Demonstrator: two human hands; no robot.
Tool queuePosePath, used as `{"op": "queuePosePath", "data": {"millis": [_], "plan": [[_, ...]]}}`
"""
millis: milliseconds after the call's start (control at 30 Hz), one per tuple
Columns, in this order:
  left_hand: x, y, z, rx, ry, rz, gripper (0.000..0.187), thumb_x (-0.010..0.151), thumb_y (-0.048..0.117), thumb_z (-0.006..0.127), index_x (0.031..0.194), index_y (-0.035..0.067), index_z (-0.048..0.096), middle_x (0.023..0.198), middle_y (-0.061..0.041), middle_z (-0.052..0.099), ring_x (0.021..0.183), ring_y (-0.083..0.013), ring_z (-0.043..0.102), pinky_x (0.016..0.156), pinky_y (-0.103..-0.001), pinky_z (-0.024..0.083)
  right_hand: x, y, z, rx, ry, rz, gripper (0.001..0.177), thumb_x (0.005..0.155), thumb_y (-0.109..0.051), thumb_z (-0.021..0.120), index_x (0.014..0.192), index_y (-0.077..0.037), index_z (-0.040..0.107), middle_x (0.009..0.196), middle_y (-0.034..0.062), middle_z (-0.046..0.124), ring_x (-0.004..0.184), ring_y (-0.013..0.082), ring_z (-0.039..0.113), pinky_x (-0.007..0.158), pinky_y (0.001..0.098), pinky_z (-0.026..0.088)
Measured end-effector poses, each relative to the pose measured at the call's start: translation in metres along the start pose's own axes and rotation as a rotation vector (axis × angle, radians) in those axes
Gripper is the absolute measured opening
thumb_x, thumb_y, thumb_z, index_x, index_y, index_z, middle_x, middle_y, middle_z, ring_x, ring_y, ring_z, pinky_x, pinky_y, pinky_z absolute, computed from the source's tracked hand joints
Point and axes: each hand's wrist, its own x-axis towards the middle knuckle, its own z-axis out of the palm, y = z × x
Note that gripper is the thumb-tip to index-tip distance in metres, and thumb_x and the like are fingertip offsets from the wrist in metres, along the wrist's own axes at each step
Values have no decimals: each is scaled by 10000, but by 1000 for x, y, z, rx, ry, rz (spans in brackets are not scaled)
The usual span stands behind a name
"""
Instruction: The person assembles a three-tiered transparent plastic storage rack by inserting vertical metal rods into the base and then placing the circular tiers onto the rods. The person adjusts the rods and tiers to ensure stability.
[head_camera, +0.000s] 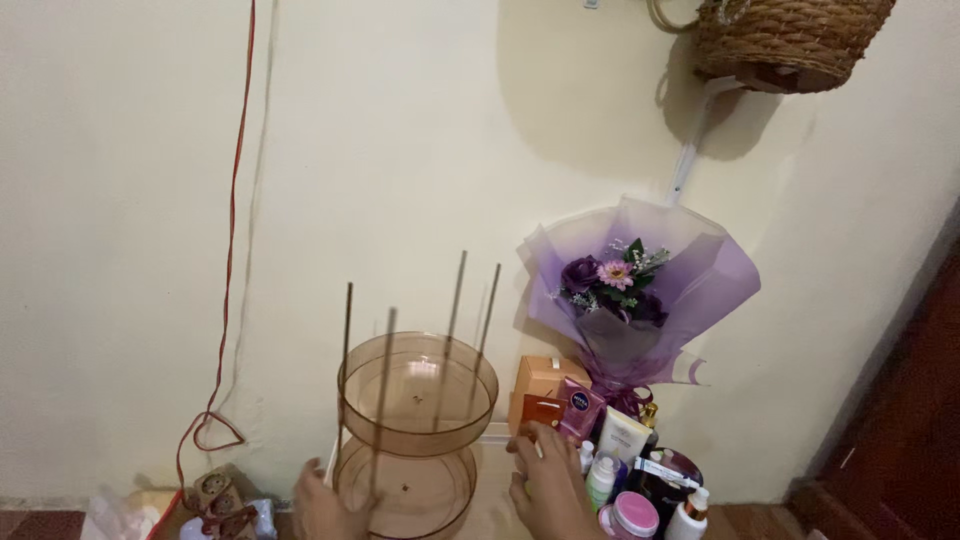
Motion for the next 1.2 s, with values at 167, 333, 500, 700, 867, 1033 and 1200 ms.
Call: {"op": "queuePosePath", "data": {"millis": [167,333,500,700,867,1033,1200], "plan": [[3,19,-20,-87,128,-102,1065,664,225,880,1539,29,306,1454,-254,432,1344,-441,468,1112,-531,418,-3,11,2,-13,60,30,512,752,-102,760,1241,-124,608,1384,126,497,1351,351,428,1140,516,301],[15,61,-55,-134,85,121,887,733,33,744,1484,-47,278,1461,-335,349,1396,-489,333,1135,-567,288,-1,10,-2,-6,-9,94,671,766,-113,757,1388,-137,504,1480,128,428,1411,352,372,1154,502,282],[-10,119,-105,-25,-57,507,758,719,-23,651,1442,76,444,1523,-208,399,1446,-404,346,1163,-586,235,11,-1,7,85,147,-64,740,798,-41,669,1466,-4,354,1573,207,336,1433,403,344,1156,481,302],[-14,133,-119,-118,-218,658,367,823,-5,613,1179,72,657,1234,-151,672,1366,-355,499,1155,-552,321,26,-17,32,393,173,-126,586,873,20,542,1453,-22,476,1485,208,515,1419,383,449,1183,432,346],[-5,143,-132,-142,-330,531,276,890,116,678,1154,102,757,1132,-93,791,1139,-365,601,1189,-555,222,38,-21,46,254,74,-218,476,904,-71,623,1375,-24,584,1480,184,540,1433,384,408,1173,461,289],[7,165,-136,-557,-437,235,300,898,209,685,1162,95,770,1067,-109,814,900,-171,788,762,-382,663,43,-24,46,285,21,-170,433,941,-119,626,1362,-20,597,1476,182,539,1452,378,384,1179,433,325],[11,168,-136,-390,-325,394,189,861,166,749,993,44,811,802,-122,815,603,-160,757,562,-317,593,41,-29,38,268,23,-137,401,932,-120,623,1318,-14,618,1451,174,562,1445,372,395,1171,439,330]]}}
